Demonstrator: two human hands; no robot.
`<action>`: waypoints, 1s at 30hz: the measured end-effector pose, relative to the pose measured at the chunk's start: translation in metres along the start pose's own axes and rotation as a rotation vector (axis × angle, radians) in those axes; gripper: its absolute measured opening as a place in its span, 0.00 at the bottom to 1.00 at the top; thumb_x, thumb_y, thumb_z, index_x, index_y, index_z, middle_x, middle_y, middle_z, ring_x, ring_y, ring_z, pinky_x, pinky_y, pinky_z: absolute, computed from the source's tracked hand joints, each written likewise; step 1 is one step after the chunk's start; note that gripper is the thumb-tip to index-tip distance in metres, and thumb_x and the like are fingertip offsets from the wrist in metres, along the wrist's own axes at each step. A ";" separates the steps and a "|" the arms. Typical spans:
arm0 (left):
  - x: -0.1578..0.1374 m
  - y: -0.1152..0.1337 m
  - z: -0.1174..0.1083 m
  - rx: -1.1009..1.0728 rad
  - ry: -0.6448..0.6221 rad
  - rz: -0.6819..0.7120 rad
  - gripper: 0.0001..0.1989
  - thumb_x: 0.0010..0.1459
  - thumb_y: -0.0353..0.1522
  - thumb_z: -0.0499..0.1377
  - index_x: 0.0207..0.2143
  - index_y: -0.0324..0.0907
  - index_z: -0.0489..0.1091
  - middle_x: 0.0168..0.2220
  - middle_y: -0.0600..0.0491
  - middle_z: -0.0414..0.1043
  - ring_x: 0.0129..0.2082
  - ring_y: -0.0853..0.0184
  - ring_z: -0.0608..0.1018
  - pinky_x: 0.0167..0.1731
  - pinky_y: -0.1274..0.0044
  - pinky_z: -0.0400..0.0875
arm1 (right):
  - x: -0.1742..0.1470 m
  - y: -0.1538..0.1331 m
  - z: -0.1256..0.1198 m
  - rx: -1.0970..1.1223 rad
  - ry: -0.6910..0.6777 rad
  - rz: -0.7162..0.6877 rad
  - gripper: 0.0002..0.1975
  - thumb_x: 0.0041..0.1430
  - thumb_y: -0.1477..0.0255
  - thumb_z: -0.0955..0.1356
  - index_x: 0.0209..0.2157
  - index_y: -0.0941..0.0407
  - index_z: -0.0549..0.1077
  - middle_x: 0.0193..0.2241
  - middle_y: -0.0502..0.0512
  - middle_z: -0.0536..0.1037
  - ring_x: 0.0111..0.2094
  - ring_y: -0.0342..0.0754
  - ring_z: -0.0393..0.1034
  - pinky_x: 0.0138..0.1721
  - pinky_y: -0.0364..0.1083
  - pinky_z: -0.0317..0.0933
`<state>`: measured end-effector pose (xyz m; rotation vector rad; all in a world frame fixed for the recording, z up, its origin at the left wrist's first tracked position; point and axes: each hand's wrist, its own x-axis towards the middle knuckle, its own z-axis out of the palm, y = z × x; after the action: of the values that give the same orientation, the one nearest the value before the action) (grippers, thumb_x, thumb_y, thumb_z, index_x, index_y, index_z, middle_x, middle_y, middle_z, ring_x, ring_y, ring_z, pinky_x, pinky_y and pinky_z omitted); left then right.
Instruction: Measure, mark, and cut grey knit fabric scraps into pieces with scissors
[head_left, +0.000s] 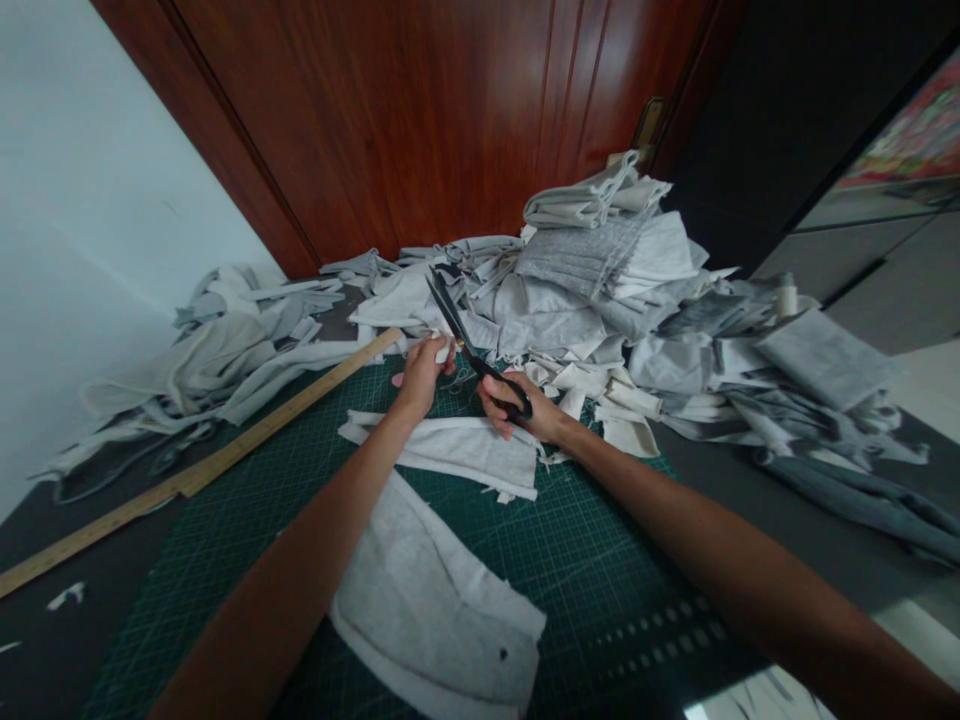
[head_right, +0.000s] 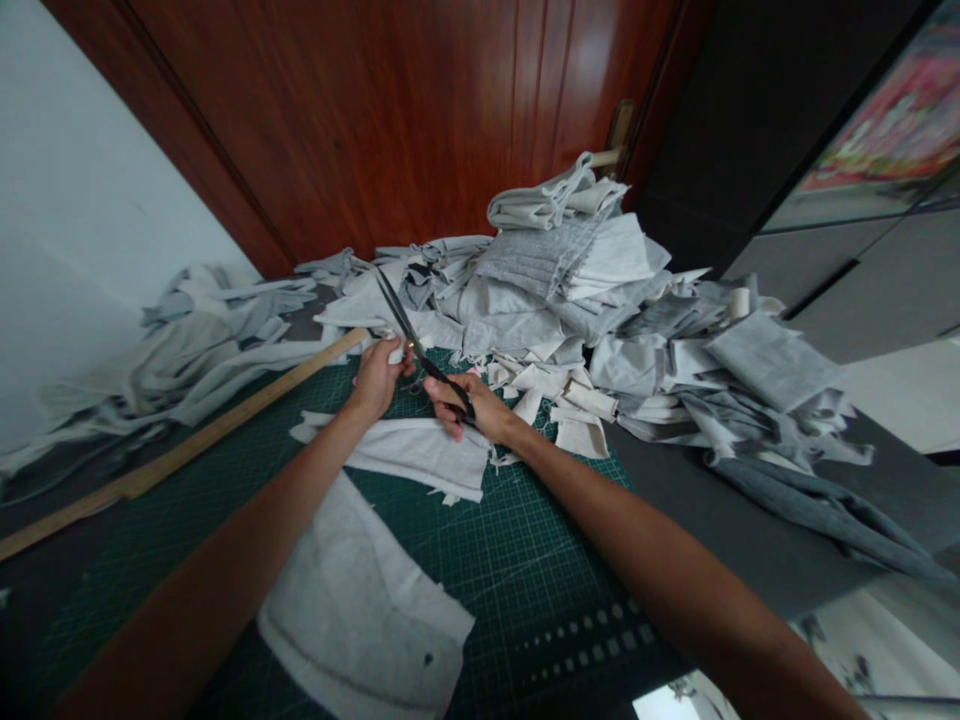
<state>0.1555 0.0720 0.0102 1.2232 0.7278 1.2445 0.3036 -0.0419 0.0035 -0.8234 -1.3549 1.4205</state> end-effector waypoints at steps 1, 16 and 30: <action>0.000 0.000 -0.001 0.001 0.007 0.008 0.10 0.52 0.37 0.61 0.24 0.42 0.67 0.25 0.55 0.66 0.24 0.71 0.68 0.22 0.81 0.63 | 0.000 -0.001 0.000 -0.008 0.032 -0.017 0.32 0.59 0.39 0.71 0.24 0.53 0.62 0.16 0.41 0.61 0.14 0.38 0.57 0.18 0.41 0.53; 0.012 -0.013 -0.010 0.113 0.146 0.100 0.10 0.55 0.36 0.63 0.25 0.44 0.67 0.23 0.58 0.63 0.23 0.70 0.66 0.23 0.78 0.61 | -0.005 -0.015 -0.004 -1.196 0.302 -0.019 0.16 0.61 0.59 0.72 0.44 0.55 0.73 0.35 0.55 0.82 0.32 0.51 0.73 0.33 0.46 0.55; 0.014 -0.014 -0.006 0.221 0.069 0.053 0.06 0.49 0.31 0.66 0.31 0.44 0.72 0.21 0.61 0.66 0.19 0.71 0.66 0.19 0.79 0.57 | -0.004 -0.014 -0.001 -1.347 0.270 0.035 0.19 0.63 0.62 0.71 0.51 0.57 0.74 0.45 0.61 0.84 0.44 0.57 0.79 0.39 0.48 0.62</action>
<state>0.1576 0.0882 -0.0014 1.3921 0.9071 1.2799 0.3086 -0.0467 0.0160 -1.7791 -2.0064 0.1952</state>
